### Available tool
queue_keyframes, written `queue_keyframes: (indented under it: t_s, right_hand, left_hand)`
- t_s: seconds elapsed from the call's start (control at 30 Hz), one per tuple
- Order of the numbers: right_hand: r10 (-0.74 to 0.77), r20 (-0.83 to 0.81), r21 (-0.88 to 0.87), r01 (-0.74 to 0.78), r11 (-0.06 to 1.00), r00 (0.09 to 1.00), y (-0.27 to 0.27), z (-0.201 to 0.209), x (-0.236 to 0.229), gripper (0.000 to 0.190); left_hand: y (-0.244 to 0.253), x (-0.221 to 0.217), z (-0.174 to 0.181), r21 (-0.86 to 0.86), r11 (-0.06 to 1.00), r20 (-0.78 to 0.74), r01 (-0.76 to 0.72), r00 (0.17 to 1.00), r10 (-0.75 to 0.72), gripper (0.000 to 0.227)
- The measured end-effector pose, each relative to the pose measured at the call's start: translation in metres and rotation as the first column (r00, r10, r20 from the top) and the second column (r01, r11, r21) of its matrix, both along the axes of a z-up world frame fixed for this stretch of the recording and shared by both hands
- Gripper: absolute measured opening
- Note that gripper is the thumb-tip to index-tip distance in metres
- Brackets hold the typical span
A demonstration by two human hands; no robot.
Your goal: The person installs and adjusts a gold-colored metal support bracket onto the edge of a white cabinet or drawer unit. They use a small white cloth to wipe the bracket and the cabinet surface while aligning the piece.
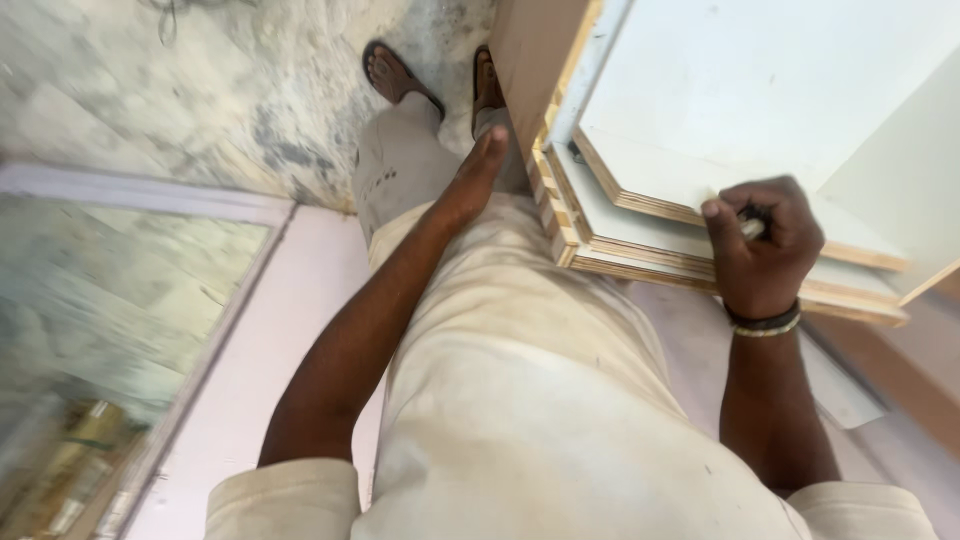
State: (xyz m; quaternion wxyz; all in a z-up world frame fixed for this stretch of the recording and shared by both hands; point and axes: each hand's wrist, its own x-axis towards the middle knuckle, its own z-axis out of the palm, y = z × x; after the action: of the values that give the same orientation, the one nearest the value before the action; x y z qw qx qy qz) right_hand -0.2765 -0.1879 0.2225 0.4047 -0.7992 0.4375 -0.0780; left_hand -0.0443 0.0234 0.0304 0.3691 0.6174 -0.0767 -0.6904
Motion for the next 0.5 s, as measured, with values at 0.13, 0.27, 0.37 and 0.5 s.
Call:
queue_keyframes:
  t_s: [0.13, 0.27, 0.37, 0.5]
  right_hand:
    - [-0.103, 0.021, -0.077, 0.104, 0.992, 0.994, 0.024, -0.003, -0.034, 0.024]
    - [-0.067, 0.117, -0.266, 0.096, 0.959, 0.991, 0.031, -0.017, -0.044, 0.024]
    - [-0.063, 0.172, -0.357, 0.122, 0.926, 0.983, 0.028, -0.021, -0.042, 0.024]
    - [-0.038, 0.213, -0.376, 0.117, 0.919, 0.976, 0.030, -0.021, -0.047, 0.021]
  left_hand:
    - [-0.011, -0.012, 0.029, 0.008, 0.991, -0.122, 0.137, 0.983, -0.135, 0.120]
    - [-0.015, -0.022, 0.035, 0.010, 0.987, -0.194, 0.161, 0.969, -0.156, 0.120]
    - [-0.028, -0.018, 0.029, -0.006, 0.985, -0.213, 0.170, 0.963, -0.168, 0.120]
    - [-0.028, -0.017, 0.030, 0.014, 0.979, -0.239, 0.205, 0.951, -0.196, 0.118]
